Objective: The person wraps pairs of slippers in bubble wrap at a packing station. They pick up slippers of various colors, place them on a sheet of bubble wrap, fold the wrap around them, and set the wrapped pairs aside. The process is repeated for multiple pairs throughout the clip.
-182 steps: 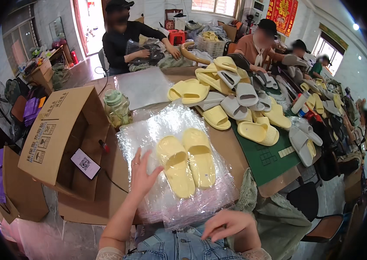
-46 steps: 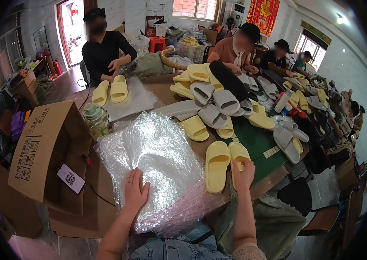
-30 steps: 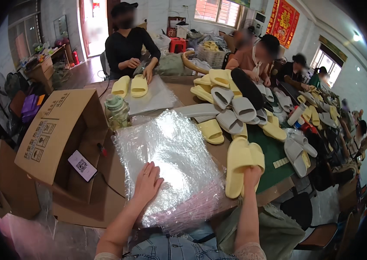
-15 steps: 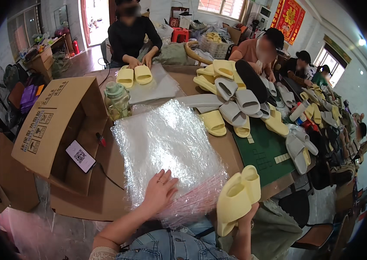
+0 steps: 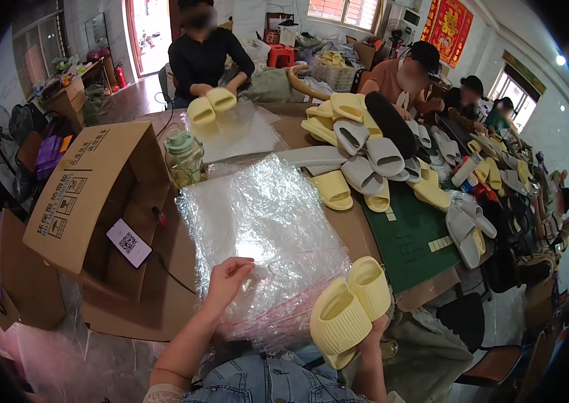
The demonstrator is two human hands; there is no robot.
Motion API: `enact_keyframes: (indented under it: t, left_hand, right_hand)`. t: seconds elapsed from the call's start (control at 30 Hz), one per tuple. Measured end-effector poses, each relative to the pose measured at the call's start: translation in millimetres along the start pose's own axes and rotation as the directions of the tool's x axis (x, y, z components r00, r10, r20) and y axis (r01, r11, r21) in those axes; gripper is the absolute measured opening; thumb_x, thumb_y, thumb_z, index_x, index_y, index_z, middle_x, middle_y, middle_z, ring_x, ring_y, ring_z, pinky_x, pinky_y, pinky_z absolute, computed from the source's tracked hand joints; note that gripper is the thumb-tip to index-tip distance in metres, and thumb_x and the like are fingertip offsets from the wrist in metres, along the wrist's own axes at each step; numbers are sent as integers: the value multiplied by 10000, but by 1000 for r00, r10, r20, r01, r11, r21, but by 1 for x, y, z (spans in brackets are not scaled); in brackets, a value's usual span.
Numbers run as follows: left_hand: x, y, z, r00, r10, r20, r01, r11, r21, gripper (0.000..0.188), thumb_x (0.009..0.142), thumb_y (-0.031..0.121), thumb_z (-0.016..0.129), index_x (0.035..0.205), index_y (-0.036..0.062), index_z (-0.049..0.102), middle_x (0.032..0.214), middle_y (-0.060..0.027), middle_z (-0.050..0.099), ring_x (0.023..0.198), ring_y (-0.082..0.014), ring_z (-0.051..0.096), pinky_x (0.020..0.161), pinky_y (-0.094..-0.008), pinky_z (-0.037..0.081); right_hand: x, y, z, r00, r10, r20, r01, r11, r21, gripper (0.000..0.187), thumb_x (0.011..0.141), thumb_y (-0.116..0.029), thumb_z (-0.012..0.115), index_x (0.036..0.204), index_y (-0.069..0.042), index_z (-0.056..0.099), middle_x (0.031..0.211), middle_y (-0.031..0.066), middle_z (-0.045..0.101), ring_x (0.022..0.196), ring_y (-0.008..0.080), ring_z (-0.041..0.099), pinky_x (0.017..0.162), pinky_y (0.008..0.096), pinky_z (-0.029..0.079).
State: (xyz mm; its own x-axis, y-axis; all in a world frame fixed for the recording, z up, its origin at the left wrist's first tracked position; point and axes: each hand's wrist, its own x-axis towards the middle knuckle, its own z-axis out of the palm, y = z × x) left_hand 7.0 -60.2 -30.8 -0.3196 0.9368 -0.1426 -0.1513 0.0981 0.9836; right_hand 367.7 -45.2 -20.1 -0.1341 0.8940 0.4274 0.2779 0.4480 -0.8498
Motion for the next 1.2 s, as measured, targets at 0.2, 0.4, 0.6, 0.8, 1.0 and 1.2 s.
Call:
enact_keyframes:
  t: [0.2, 0.4, 0.6, 0.8, 1.0, 1.2]
  left_hand:
    - [8, 0, -11, 989, -115, 88, 138, 934, -329, 129, 1002, 83, 644, 1081, -18, 664, 1231, -128, 683, 1069, -185, 668, 990, -373, 538]
    - [-4, 23, 15, 989, -114, 94, 115, 192, -975, 76, 996, 59, 613, 1071, 44, 613, 1310, -134, 637, 1239, -301, 603, 1181, -553, 397]
    - [-29, 14, 62, 951, -29, 307, 300, -147, -943, 260, 1022, 127, 575, 1277, 82, 575, 1505, -110, 515, 1391, -346, 489, 1213, -588, 316]
    - [-71, 7, 65, 935, 3, 355, -152, 908, 391, 483, 1080, 173, 453, 1527, 10, 369, 1524, -124, 480, 1413, -282, 444, 1196, -428, 363]
    - [-100, -20, 70, 841, -197, 504, 283, 954, -100, 424, 1035, 184, 542, 1425, 18, 527, 1348, -209, 624, 1255, -236, 606, 1074, -382, 471]
    - [-85, 89, 24, 736, -52, 674, -552, 531, 643, 335, 987, 288, 598, 1283, 137, 638, 1205, -136, 692, 1094, -347, 660, 943, -470, 534]
  right_hand:
    - [1, -2, 4, 998, -64, 26, 66, 995, -81, 320, 831, -118, 791, 1126, -2, 746, 1108, 134, 763, 1023, 280, 739, 904, 379, 559]
    - [6, -13, 15, 998, -2, -67, 10, 991, 134, 272, 953, -112, 658, 1167, 49, 706, 1094, 113, 752, 967, 231, 737, 837, 354, 595]
    - [25, -25, 34, 992, 51, -114, -24, 974, 224, 297, 922, -132, 688, 1159, 46, 711, 1117, 133, 746, 977, 252, 738, 855, 367, 586]
    - [67, -43, 48, 965, -260, 44, 263, 955, -140, 326, 833, -182, 777, 1126, -40, 751, 1107, 146, 757, 1004, 319, 741, 871, 385, 564]
    - [75, 18, 62, 947, -118, 299, 257, 837, -483, 158, 667, -115, 725, 797, -27, 730, 815, 191, 687, 770, 402, 664, 689, 492, 537]
    - [66, 31, 55, 923, 17, 384, 229, 778, -585, 128, 631, -108, 693, 692, 4, 690, 795, 187, 671, 810, 391, 658, 712, 499, 539]
